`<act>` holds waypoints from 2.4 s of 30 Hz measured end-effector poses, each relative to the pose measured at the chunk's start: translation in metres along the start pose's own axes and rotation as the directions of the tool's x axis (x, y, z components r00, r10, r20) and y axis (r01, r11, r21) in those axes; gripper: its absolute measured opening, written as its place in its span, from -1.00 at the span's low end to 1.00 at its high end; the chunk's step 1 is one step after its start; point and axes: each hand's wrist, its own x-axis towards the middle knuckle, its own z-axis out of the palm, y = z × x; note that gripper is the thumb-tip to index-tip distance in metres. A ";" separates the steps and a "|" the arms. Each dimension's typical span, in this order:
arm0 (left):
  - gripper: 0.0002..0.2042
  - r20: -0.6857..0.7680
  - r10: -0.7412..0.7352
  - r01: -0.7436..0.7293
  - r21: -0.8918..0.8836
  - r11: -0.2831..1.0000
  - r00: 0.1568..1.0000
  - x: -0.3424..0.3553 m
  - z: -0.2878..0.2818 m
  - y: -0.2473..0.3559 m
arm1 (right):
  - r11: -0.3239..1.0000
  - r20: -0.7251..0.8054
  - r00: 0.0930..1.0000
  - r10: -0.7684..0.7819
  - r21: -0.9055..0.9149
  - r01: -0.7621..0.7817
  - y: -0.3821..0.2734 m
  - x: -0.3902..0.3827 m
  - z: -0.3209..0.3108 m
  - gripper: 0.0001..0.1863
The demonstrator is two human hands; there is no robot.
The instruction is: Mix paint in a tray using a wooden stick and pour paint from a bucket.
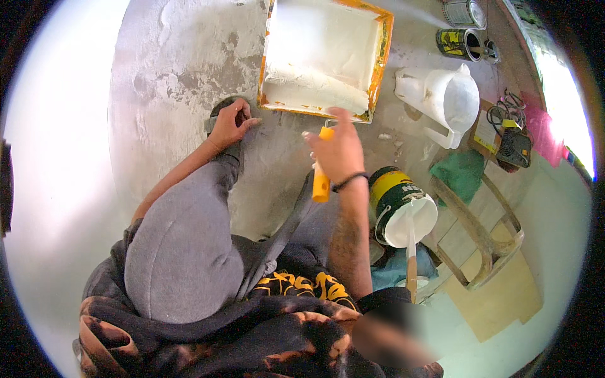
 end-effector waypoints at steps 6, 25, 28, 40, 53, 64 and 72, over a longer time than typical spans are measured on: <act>-0.70 0.011 0.003 -0.002 -0.027 1.000 1.000 0.002 0.000 0.006 | 0.312 0.235 0.968 0.091 0.916 -0.252 0.033 -0.042 0.004 -0.40; -0.67 0.034 0.004 -0.001 -0.085 0.996 0.999 0.005 -0.001 0.005 | 0.473 -0.022 0.992 -0.125 0.877 0.079 0.011 0.105 -0.010 -0.65; -0.63 0.040 -0.010 0.013 -0.064 0.998 0.999 0.004 -0.002 0.005 | 0.370 0.034 0.983 -0.182 0.928 0.036 0.020 0.126 -0.002 -0.69; -0.64 0.037 -0.002 0.002 -0.003 1.000 0.999 0.003 -0.003 0.006 | 0.498 0.012 0.998 -0.055 0.867 0.017 0.039 0.056 0.015 -0.62; -0.61 0.028 0.030 -0.029 -0.015 0.999 0.999 0.005 0.001 0.006 | 0.474 0.082 0.996 0.036 0.876 -0.089 0.069 -0.023 0.028 -0.62; -0.62 0.023 -0.004 0.005 -0.011 1.000 1.000 0.002 -0.002 0.005 | 0.539 0.018 0.999 -0.051 0.842 0.012 0.045 -0.022 0.017 -0.57; -0.63 0.040 0.032 -0.031 -0.015 0.999 0.999 0.005 0.002 -0.002 | 0.431 0.124 0.992 0.027 0.894 -0.124 0.062 -0.025 0.025 -0.56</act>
